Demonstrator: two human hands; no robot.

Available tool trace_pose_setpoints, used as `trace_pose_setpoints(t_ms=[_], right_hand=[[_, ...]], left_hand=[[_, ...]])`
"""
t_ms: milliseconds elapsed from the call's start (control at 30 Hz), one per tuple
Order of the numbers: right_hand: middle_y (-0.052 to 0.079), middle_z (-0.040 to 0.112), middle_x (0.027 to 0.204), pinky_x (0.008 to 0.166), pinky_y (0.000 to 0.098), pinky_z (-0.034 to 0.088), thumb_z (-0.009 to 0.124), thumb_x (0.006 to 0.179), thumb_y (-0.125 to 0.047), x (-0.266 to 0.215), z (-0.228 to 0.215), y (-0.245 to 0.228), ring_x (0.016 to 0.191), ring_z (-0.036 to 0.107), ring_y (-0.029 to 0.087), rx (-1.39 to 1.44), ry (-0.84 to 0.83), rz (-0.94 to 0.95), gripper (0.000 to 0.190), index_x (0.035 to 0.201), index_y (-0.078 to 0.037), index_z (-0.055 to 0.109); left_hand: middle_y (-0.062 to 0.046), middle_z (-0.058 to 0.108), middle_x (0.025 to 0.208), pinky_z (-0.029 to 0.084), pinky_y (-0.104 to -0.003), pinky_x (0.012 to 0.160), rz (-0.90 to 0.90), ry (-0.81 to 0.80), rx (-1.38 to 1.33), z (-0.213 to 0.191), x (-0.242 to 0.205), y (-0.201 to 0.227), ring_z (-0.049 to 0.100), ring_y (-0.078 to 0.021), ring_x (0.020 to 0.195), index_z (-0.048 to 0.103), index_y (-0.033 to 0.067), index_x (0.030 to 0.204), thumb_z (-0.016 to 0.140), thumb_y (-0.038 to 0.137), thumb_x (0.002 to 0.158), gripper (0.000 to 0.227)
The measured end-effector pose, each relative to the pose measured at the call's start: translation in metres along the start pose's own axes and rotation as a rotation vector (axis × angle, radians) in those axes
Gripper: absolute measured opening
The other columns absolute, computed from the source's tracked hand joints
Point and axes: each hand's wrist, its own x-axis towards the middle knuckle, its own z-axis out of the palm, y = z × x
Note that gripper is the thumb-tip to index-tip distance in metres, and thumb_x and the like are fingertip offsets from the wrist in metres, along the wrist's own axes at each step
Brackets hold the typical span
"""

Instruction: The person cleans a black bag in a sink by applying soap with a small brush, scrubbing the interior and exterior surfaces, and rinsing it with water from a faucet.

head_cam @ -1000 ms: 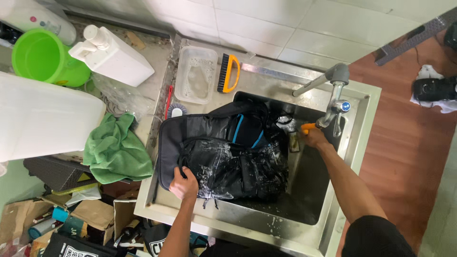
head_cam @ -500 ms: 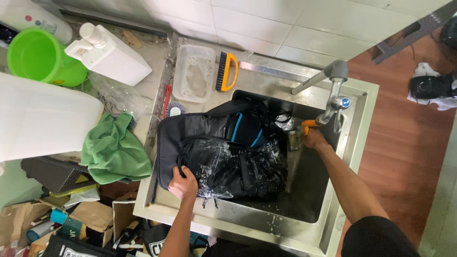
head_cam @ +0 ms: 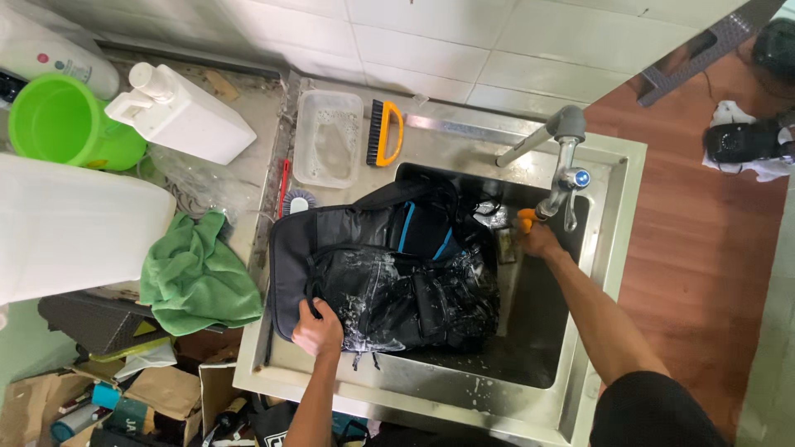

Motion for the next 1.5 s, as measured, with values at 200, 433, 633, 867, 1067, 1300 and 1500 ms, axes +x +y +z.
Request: trace_pose_setpoints(t_ms=[200,433,633,867,1067,1300,1500], right_hand=[[0.027,0.074,0.123,0.105,0.0560,0.057,0.069,0.083,-0.039,-0.009,0.017,0.009,0.118,0.070,0.044,-0.030,0.154,-0.100,0.064,0.137,-0.005,0.068],[0.024,0.073,0.123,0.104,0.0587,0.055,0.073,0.084,-0.040,0.012,0.010,0.002,0.119,0.067,0.044,0.234,0.187,-0.027,0.064,0.143,-0.016,0.061],[0.026,0.072,0.123,0.104,0.0576,0.055,0.076,0.080,-0.036,0.009,0.023,0.009,0.120,0.067,0.043,0.226,0.178,0.052,0.066,0.139,-0.007,0.067],[0.019,0.078,0.112,0.098,0.0543,0.059,0.070,0.084,-0.034,0.069,0.061,0.054,0.113,0.072,0.042,0.050,0.296,-0.018,0.043,0.123,-0.018,0.078],[0.032,0.073,0.116,0.099,0.0599,0.057,0.056,0.092,-0.034,-0.014,0.012,-0.020,0.116,0.067,0.049,0.264,0.213,-0.018,0.050,0.127,-0.001,0.070],[0.032,0.070,0.108,0.088,0.0557,0.062,0.064,0.090,-0.032,-0.031,0.018,-0.004,0.105,0.071,0.053,-0.178,0.149,0.003,0.043,0.110,0.006,0.070],[0.044,0.066,0.122,0.091,0.0574,0.058,0.058,0.100,-0.017,-0.149,0.053,-0.063,0.111,0.069,0.050,1.062,-0.157,0.141,0.048,0.133,0.018,0.061]], left_hand=[[0.002,0.035,0.037,0.043,-0.027,0.045,-0.006,-0.029,-0.055,-0.016,0.006,0.009,0.047,-0.0245,0.033,0.046,0.0221,0.061,0.069,0.024,0.091,0.038],[0.001,0.035,0.037,0.043,-0.029,0.044,0.003,-0.030,-0.066,-0.002,0.010,0.004,0.047,-0.0257,0.033,0.045,0.0212,0.062,0.068,0.024,0.093,0.038],[-0.001,0.036,0.037,0.044,-0.031,0.044,0.014,-0.038,-0.040,-0.008,0.002,0.000,0.051,-0.0277,0.035,0.045,0.0213,0.061,0.070,0.025,0.091,0.039],[-0.005,0.042,0.040,0.048,-0.036,0.047,0.017,-0.025,-0.026,-0.014,0.012,0.012,0.057,-0.0318,0.041,0.049,0.0221,0.062,0.070,0.027,0.090,0.035],[-0.002,0.038,0.038,0.046,-0.031,0.045,-0.001,-0.037,-0.048,-0.024,0.010,0.017,0.052,-0.0293,0.036,0.048,0.0198,0.062,0.069,0.025,0.092,0.037],[-0.003,0.040,0.039,0.048,-0.033,0.046,0.020,-0.022,-0.032,-0.022,0.009,0.014,0.054,-0.0308,0.038,0.049,0.0211,0.064,0.069,0.027,0.091,0.034],[-0.005,0.044,0.040,0.048,-0.035,0.047,0.033,-0.028,-0.046,-0.010,0.006,0.003,0.056,-0.0310,0.039,0.053,0.0189,0.065,0.070,0.028,0.090,0.031]])
